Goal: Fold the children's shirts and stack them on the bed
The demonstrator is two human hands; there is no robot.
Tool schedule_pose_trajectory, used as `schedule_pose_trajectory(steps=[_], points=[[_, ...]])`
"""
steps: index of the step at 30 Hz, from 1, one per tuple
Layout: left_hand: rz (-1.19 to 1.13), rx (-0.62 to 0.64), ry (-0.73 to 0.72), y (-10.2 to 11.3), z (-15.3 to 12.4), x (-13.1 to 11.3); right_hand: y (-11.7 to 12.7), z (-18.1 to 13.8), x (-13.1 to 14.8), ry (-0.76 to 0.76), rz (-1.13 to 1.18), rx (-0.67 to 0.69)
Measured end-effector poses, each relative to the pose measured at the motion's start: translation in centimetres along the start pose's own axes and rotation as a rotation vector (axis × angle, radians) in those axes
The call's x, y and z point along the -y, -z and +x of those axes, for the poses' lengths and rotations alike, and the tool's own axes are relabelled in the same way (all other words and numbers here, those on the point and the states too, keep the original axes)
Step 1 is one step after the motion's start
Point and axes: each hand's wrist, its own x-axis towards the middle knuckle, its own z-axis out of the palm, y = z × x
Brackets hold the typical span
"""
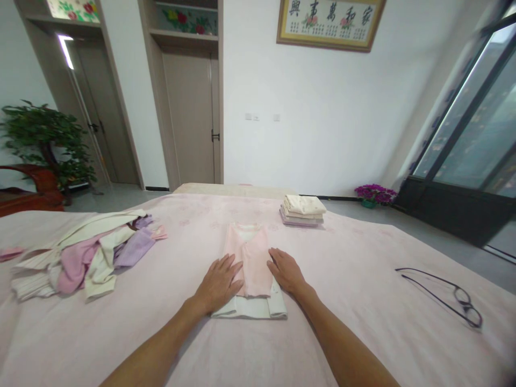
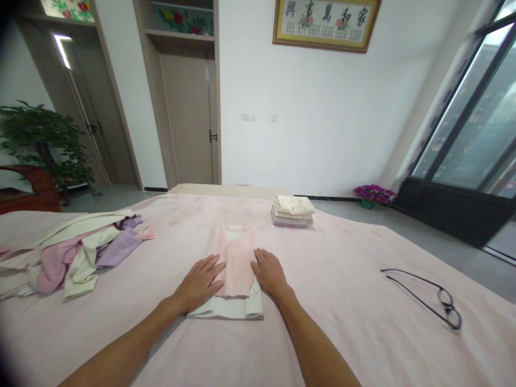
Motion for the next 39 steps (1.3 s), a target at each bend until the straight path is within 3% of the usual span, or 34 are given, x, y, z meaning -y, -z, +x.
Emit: schedule_pose_trajectory(steps=[4,10,16,20,23,29,35,39], points=[[-0.073,-0.047,0.057,0.5,0.8,-0.3,0.0,-0.1,0.0,-0.007,0.003,-0.001],[-0.203,-0.109,0.361,2.2,4.7,0.1,0.1,-0.1,-0.1,-0.026,0.012,0.008],[-0.292,-0.129,0.479,1.0,9.0,1.1,0.1,-0.1,-0.1,-0.038,0.017,0.028],[-0.313,-0.124,0.52,-0.1,11.0,1.2,1.0,1.0,-0.5,-0.062,0.023,0.064],[-0.308,-0.132,0.531,-0.5,12.0,0.8,1.4,3.1,-1.3,-0.162,0.064,0.039],[-0.267,-0.173,0.519,-1.2,12.2,0.0,-0.1,8.0,-2.8,-0.337,0.13,0.006],[-0.248,-0.23,0.498,-1.5,11.8,-0.1,-1.4,10.6,-2.3,-0.393,0.093,-0.021],[-0.232,-0.233,0.502,-1.6,11.9,0.1,-1.8,11.1,-1.7,-0.333,0.028,-0.044]])
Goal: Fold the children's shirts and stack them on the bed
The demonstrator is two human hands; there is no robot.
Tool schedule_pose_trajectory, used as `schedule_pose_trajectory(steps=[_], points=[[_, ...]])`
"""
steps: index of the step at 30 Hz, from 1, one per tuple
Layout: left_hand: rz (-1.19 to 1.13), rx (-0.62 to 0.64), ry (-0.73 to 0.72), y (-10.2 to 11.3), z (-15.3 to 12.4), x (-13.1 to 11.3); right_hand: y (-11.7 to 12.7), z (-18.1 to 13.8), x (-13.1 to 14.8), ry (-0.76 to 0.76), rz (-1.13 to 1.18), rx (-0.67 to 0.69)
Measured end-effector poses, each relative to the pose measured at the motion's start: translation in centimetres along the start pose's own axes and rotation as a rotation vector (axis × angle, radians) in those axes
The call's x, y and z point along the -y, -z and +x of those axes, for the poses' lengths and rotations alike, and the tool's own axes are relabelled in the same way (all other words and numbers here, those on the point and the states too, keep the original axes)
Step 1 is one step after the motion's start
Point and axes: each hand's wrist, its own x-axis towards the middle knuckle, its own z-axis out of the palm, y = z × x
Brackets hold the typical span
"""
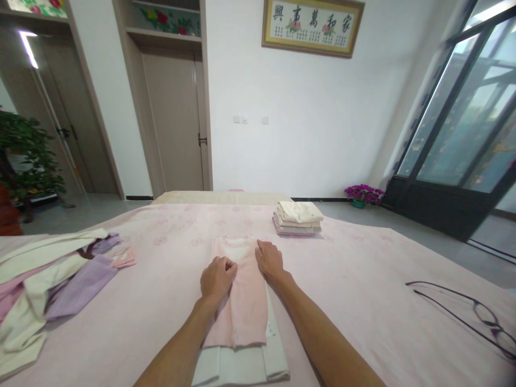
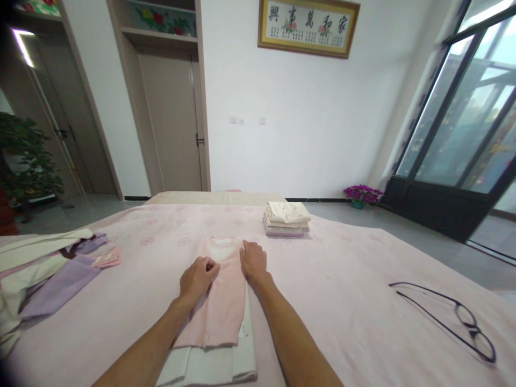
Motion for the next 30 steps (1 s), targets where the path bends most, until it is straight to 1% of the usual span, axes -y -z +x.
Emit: schedule_pose_trajectory(steps=[9,18,22,25,28,30], points=[[-0.012,0.01,0.015,0.1,0.1,0.0,-0.4,0.3,0.3,0.084,-0.1,0.016],[0.199,0.026,-0.043,0.6,-0.1,-1.2,-1.0,0.4,0.2,0.141,-0.117,0.028],[0.231,0.018,-0.052,0.5,-0.2,-1.2,-1.4,0.6,0.0,0.12,-0.102,-0.021],[0.242,0.025,-0.05,0.6,-0.4,-1.3,-1.6,0.7,-0.1,0.167,-0.106,-0.056],[0.247,0.038,-0.035,0.7,-0.5,-1.4,-1.6,0.7,-0.1,0.241,-0.099,0.011],[0.241,0.04,-0.031,0.8,-0.5,-1.4,-1.5,0.7,-0.1,0.242,-0.096,0.075]])
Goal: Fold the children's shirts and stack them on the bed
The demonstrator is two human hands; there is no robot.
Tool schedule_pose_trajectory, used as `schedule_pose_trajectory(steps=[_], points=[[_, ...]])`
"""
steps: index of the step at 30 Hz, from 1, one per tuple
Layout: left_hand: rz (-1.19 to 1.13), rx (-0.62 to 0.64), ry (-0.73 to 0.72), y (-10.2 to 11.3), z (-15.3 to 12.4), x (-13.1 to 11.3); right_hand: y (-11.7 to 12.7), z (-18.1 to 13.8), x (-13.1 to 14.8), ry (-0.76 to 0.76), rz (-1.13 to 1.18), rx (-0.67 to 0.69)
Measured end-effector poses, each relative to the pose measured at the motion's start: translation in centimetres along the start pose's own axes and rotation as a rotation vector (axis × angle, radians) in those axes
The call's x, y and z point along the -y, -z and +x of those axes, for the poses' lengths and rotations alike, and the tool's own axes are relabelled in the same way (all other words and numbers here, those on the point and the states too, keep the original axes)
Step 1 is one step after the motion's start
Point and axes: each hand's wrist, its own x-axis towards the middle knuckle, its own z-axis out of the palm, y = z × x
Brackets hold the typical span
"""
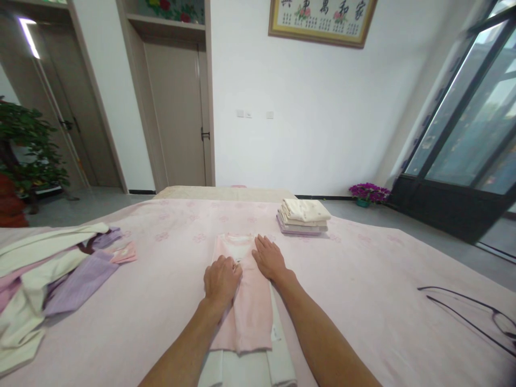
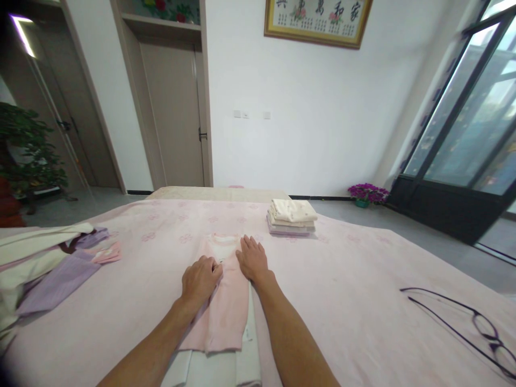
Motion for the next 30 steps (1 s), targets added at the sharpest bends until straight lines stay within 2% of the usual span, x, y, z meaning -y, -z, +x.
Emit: schedule_pose_trajectory(steps=[5,13,19,30], points=[[-0.028,-0.009,-0.003,-0.2,0.0,0.3,0.1,-0.1,0.0,-0.032,-0.016,0.034],[-0.021,-0.109,-0.012,-1.5,0.2,1.0,-0.3,0.1,-0.1,-0.06,-0.029,0.057],[0.037,0.03,-0.035,-3.0,1.1,1.9,-0.9,0.0,-0.5,-0.048,-0.025,0.03],[0.05,0.044,-0.075,-3.1,1.1,2.3,-0.3,-0.1,-0.2,-0.065,0.009,0.02]])
